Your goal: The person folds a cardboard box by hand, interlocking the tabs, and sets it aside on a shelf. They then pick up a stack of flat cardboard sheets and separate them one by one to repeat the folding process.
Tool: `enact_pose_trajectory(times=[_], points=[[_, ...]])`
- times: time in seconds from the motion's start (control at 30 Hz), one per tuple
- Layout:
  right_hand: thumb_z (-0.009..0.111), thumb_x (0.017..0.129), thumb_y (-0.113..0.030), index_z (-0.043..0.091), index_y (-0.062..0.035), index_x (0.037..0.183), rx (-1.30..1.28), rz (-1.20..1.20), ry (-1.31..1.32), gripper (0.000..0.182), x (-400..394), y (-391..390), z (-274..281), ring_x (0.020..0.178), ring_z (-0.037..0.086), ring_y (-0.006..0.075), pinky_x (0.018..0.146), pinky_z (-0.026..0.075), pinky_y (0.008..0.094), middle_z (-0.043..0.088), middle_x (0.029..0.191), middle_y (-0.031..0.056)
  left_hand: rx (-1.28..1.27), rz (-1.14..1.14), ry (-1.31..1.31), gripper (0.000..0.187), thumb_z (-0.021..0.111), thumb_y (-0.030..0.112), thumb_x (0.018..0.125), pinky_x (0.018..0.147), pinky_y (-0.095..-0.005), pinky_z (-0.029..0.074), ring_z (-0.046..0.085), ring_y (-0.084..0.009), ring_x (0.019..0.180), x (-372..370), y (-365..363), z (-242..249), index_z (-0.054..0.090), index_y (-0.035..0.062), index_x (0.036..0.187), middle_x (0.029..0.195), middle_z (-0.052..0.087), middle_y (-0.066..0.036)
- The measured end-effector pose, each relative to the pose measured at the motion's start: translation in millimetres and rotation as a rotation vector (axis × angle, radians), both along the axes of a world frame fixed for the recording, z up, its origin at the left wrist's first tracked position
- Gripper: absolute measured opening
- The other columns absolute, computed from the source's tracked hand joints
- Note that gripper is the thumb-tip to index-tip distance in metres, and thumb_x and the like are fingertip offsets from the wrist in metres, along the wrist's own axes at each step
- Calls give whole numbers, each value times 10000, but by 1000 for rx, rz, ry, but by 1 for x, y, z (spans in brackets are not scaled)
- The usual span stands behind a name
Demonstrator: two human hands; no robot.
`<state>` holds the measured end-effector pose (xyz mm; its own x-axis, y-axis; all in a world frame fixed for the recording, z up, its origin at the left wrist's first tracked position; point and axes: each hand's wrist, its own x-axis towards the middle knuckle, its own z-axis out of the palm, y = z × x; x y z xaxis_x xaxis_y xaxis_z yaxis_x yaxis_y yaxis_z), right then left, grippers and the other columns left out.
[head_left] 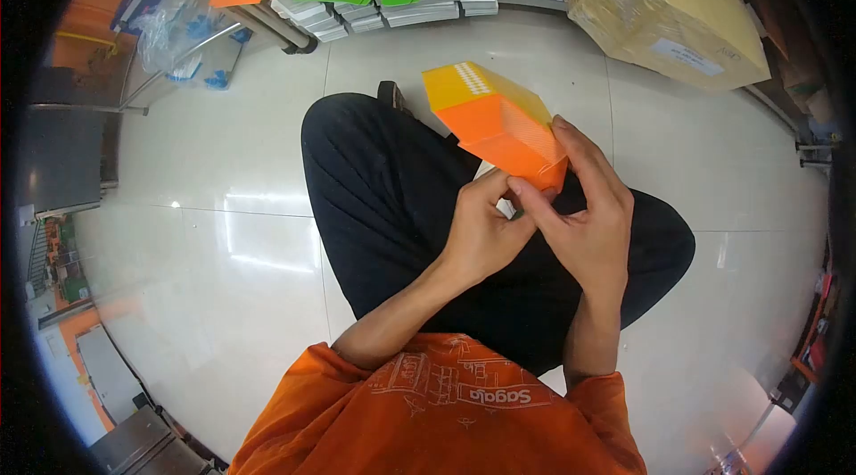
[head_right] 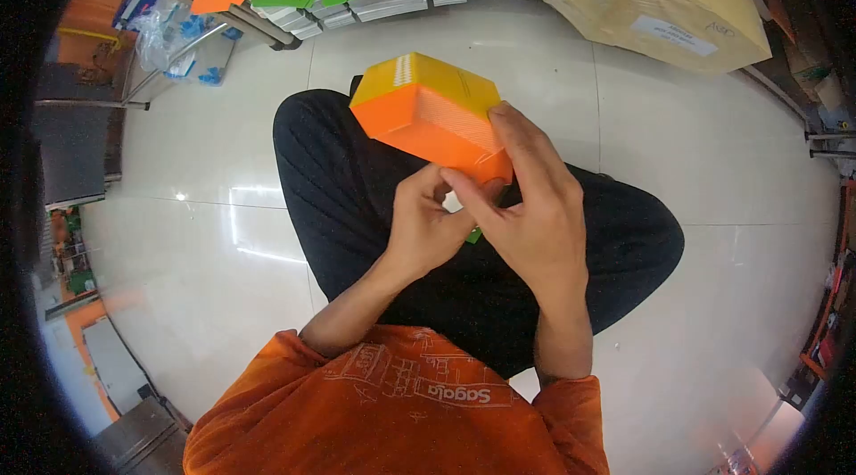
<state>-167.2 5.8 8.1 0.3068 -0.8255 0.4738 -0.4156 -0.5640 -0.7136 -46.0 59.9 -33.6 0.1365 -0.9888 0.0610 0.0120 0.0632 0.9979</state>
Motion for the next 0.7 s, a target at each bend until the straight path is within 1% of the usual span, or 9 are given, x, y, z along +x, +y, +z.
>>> enact_pose_trajectory(times=[0.07, 0.13, 0.17, 0.23, 0.27, 0.4, 0.6, 0.67, 0.7], points=[[792, 769, -150, 603, 64, 1155, -65, -24, 73, 480, -8, -3, -1, 950, 681, 358, 795, 558, 365, 659, 1055, 239, 19, -8, -29, 299, 673, -66, 815, 802, -259, 488, 608, -103, 902, -10, -6, -1, 635, -27, 1109, 989, 663, -47], [722, 838, -110, 643, 79, 1041, -101, -191, 77, 288, -13, -5, -3, 799, 704, 326, 706, 567, 350, 688, 935, 216, 39, 4, -64, 243, 663, -26, 819, 712, -238, 477, 604, -96, 847, -22, -11, 3, 674, -4, 1061, 968, 670, -75], [722, 838, -110, 643, 79, 1041, -100, -195, 76, 288, -14, -6, -1, 799, 704, 326, 706, 567, 350, 688, 935, 216, 39, 0, -65, 243, 663, -26, 819, 712, -238, 477, 604, -96, 847, -28, -13, 2, 674, -4, 1061, 968, 670, -75], [638, 891, -46, 661, 81, 937, -25, -317, 102, 137, -17, -8, 4, 702, 698, 293, 637, 558, 335, 689, 831, 201, -42, 78, -26, 280, 667, -34, 812, 667, -244, 467, 593, -114, 783, -36, -17, 0, 683, -5, 1090, 889, 632, -79], [614, 901, -15, 658, 79, 926, -26, -336, 118, 107, -18, -9, 3, 682, 692, 264, 620, 547, 322, 686, 829, 198, -1, 90, -22, 228, 662, -13, 836, 667, -249, 474, 610, -123, 785, -38, -17, 2, 693, -10, 1061, 899, 646, -92], [634, 890, -24, 658, 69, 923, -30, -279, 16, 101, -25, -17, -5, 691, 696, 255, 634, 551, 307, 689, 822, 177, 108, 123, -23, 159, 658, 90, 908, 675, -229, 481, 603, -70, 793, -33, -23, 3, 707, -10, 1021, 896, 702, -61], [660, 877, -30, 645, 70, 913, 172, -310, -154, 107, -28, -20, -14, 724, 685, 201, 662, 553, 286, 689, 854, 146, 183, 160, -10, 179, 657, 104, 910, 664, -218, 492, 622, -74, 751, -27, -28, 2, 678, -52, 995, 864, 704, -75], [662, 881, -27, 645, 75, 927, 349, -200, -330, 114, -34, -24, -16, 758, 647, 164, 692, 536, 252, 667, 905, 124, 195, 176, -5, 187, 654, 104, 911, 662, -212, 494, 629, -77, 741, -23, -31, 0, 667, -63, 995, 848, 702, -82], [662, 881, -27, 645, 75, 927, 347, -199, -327, 114, -36, -24, -14, 758, 647, 164, 692, 536, 252, 667, 905, 124, 262, 142, 129, 191, 654, 106, 913, 658, -208, 497, 633, -77, 742, -18, -35, -1, 667, -63, 1001, 852, 703, -90]])
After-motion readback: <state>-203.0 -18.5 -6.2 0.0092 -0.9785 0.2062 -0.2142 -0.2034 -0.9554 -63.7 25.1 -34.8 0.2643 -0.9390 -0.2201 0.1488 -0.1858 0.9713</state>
